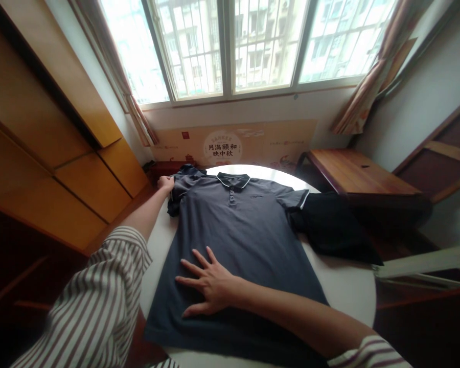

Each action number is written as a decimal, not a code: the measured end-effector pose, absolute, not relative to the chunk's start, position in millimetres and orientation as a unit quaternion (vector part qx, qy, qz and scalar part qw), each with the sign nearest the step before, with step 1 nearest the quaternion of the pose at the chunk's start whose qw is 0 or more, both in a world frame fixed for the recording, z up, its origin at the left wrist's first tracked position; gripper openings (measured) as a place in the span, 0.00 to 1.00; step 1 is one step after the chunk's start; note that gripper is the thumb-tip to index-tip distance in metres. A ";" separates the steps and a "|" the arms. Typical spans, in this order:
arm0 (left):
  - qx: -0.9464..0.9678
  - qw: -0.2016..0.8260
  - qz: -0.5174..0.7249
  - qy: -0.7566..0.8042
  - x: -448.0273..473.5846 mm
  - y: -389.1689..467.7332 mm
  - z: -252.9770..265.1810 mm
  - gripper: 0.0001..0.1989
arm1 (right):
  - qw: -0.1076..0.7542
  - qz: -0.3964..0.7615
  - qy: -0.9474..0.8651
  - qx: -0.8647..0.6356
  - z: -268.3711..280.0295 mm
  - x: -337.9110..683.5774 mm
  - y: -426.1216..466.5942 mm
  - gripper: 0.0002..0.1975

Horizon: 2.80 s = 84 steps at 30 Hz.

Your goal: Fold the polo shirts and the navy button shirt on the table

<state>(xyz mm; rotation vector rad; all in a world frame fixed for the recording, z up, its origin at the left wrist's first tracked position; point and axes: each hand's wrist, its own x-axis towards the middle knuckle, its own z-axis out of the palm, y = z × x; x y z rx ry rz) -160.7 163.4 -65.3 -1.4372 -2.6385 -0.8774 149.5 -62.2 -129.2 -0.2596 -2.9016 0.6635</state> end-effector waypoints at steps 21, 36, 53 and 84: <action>-0.669 0.041 -0.065 -0.739 -67.2 153.8 -81.3 0.27 | 0.131 0.233 -0.963 0.026 -125.3 168.7 -118.1 0.28; -0.819 -0.041 -0.067 -0.569 16.2 36.9 -161.6 0.32 | 0.097 0.151 -0.608 -0.773 -68.1 362.9 187.5 0.24; -0.816 -0.044 -0.092 -0.569 17.8 34.6 -165.8 0.33 | 0.148 0.166 -0.771 -0.597 -91.5 312.1 203.4 0.19; -0.795 -0.067 -0.188 -0.573 18.3 33.7 -156.2 0.24 | 0.174 0.054 -0.803 -0.568 -97.6 242.8 185.4 0.14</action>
